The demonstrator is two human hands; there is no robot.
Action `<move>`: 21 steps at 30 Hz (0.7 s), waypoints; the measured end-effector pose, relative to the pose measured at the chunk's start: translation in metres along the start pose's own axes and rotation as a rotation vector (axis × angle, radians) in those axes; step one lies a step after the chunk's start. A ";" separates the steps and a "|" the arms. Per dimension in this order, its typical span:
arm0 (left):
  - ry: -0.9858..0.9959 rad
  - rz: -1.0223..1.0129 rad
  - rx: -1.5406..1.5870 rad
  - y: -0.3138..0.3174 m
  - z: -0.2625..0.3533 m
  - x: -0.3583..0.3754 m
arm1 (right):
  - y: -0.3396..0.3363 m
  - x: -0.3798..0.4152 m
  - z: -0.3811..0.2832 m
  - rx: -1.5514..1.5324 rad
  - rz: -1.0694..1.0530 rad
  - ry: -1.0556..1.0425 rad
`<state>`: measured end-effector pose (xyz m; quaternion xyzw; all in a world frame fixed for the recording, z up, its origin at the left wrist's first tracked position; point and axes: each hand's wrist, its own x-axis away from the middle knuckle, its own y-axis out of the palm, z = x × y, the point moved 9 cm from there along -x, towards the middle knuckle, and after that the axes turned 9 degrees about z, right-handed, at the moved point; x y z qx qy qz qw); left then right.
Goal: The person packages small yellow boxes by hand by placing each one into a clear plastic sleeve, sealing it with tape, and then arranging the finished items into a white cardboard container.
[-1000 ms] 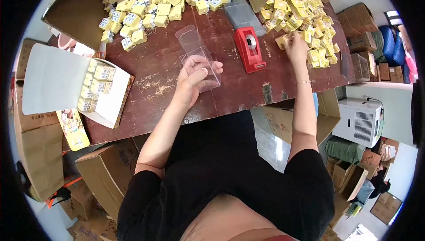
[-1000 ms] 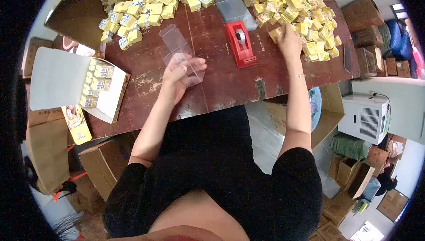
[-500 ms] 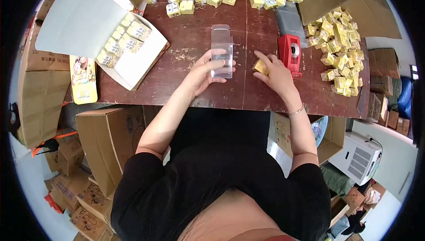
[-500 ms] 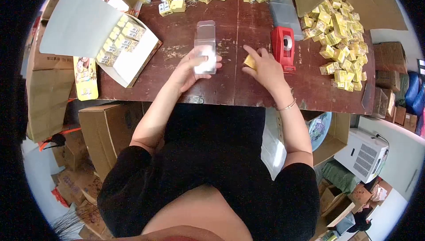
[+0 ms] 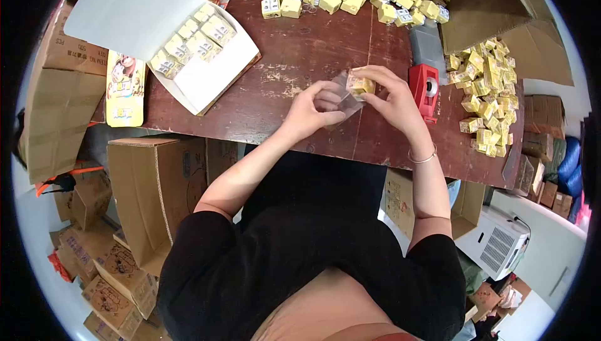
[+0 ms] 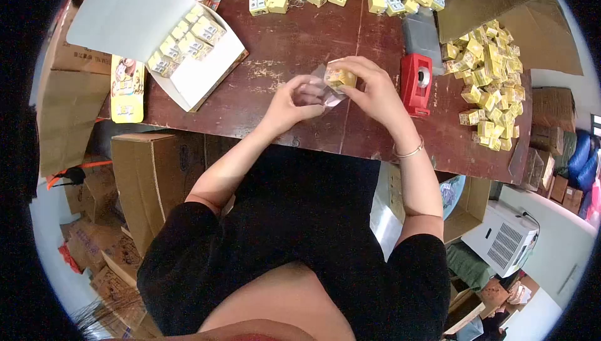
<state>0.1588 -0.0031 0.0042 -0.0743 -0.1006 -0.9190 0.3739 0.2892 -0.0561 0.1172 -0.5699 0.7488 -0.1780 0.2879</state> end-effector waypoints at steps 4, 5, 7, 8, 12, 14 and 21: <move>0.081 0.227 0.255 -0.016 0.024 0.008 | 0.008 0.008 0.025 -0.241 -0.055 0.263; 0.066 0.250 0.372 -0.019 0.021 0.007 | 0.013 0.010 0.029 -0.240 -0.058 0.262; 0.046 0.274 0.331 -0.024 0.009 0.002 | 0.021 0.015 0.048 -0.521 0.104 0.351; 0.026 0.296 0.289 -0.028 0.001 -0.001 | 0.021 0.015 0.051 -0.364 0.184 0.308; 0.084 0.257 0.248 -0.031 0.013 -0.003 | 0.050 0.018 0.040 -0.369 -0.035 0.519; 0.056 0.221 0.165 -0.033 0.017 0.003 | 0.063 0.011 0.027 -0.496 -0.211 0.512; 0.033 0.211 0.272 -0.072 0.005 0.013 | 0.108 -0.024 0.013 -0.584 -0.826 0.283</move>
